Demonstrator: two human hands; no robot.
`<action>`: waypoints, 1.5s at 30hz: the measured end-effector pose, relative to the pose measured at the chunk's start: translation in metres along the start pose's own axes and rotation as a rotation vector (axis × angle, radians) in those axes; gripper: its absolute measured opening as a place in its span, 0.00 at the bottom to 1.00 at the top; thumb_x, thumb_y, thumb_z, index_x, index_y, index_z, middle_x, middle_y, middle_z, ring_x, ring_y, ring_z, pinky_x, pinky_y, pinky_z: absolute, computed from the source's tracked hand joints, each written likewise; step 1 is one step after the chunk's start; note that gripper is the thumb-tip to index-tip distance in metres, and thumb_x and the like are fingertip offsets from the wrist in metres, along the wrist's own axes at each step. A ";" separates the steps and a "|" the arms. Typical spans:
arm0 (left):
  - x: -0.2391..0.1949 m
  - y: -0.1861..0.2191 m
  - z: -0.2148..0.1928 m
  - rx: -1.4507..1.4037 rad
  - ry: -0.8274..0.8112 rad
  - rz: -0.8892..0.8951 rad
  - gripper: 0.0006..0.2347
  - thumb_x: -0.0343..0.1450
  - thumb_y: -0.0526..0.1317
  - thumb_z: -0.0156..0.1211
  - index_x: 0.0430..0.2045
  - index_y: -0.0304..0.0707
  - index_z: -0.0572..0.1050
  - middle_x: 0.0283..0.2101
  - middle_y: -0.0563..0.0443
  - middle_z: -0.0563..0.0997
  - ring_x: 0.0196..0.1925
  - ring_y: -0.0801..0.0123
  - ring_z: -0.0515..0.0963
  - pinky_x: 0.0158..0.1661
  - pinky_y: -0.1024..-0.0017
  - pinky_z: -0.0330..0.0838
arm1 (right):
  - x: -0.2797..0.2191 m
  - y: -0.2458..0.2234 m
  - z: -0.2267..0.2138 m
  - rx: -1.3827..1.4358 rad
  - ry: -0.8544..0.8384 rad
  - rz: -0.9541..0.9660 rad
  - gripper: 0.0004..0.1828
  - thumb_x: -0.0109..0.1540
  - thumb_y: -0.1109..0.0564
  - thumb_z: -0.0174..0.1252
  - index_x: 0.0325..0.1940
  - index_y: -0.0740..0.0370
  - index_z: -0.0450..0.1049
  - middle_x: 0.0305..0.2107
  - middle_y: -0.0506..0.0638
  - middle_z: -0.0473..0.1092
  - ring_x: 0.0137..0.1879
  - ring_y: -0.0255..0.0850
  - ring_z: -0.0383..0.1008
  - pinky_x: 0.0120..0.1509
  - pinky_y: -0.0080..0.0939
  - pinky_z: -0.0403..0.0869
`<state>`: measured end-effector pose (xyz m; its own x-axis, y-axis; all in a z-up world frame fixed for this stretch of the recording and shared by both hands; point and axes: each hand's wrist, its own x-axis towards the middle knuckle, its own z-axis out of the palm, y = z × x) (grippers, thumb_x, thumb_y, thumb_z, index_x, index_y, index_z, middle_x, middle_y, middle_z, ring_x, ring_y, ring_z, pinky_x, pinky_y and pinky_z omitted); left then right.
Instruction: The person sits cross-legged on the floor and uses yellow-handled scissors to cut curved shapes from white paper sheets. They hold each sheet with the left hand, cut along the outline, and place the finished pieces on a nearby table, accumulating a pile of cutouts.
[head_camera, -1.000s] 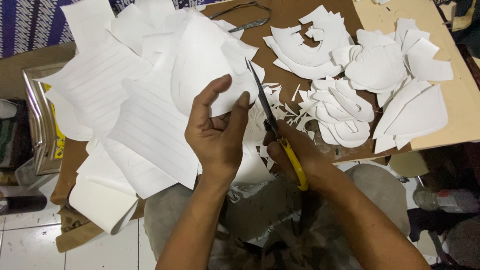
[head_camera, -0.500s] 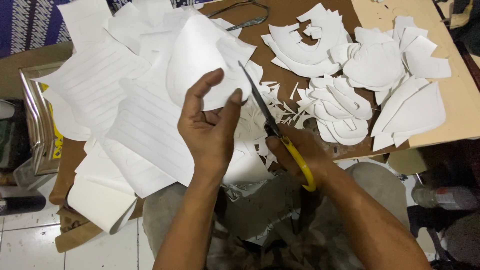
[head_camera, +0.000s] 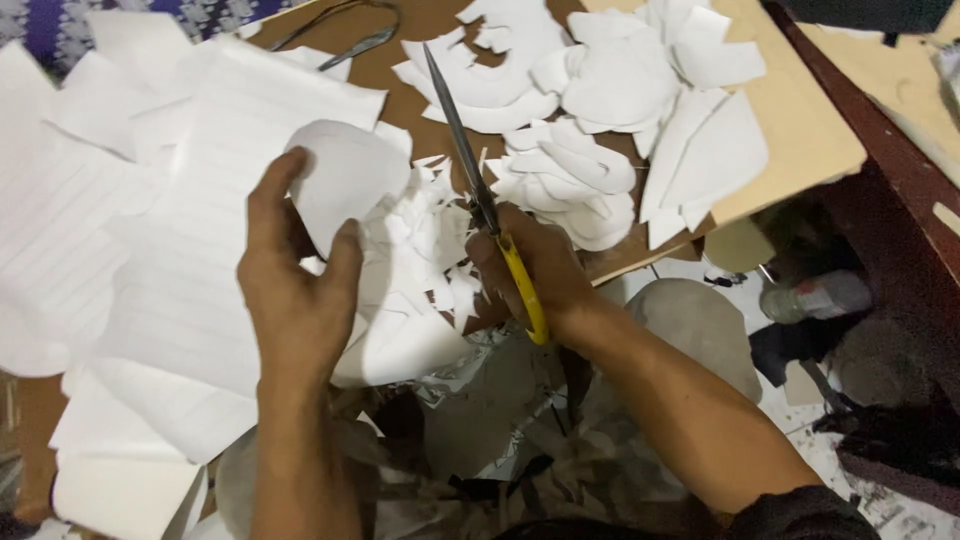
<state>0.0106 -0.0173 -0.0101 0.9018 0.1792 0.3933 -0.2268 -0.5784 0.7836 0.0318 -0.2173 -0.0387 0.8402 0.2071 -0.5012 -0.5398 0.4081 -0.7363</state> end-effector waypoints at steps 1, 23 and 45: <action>0.000 0.004 -0.001 0.070 -0.050 -0.051 0.24 0.71 0.32 0.58 0.64 0.46 0.65 0.40 0.53 0.73 0.33 0.69 0.64 0.40 0.73 0.64 | -0.003 -0.006 -0.001 0.096 -0.083 0.060 0.26 0.63 0.49 0.48 0.11 0.60 0.62 0.04 0.51 0.50 0.12 0.42 0.49 0.25 0.44 0.67; -0.034 0.013 0.108 -0.400 -0.218 -0.247 0.14 0.71 0.34 0.67 0.49 0.39 0.75 0.25 0.59 0.72 0.25 0.85 0.68 0.33 0.83 0.69 | -0.050 -0.057 -0.131 -0.051 0.408 -0.904 0.29 0.59 0.23 0.45 0.26 0.47 0.63 0.12 0.38 0.56 0.15 0.31 0.57 0.20 0.34 0.63; 0.045 0.010 0.162 0.050 -0.362 0.206 0.21 0.77 0.40 0.58 0.64 0.36 0.62 0.56 0.39 0.75 0.53 0.50 0.79 0.52 0.57 0.71 | -0.043 -0.052 -0.130 -0.199 0.434 -0.689 0.26 0.64 0.32 0.49 0.31 0.56 0.65 0.14 0.44 0.56 0.17 0.32 0.56 0.22 0.34 0.59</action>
<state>0.1083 -0.1441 -0.0631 0.9125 -0.2302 0.3381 -0.4059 -0.6122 0.6786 0.0172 -0.3628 -0.0385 0.9126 -0.4087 -0.0106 0.0536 0.1454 -0.9879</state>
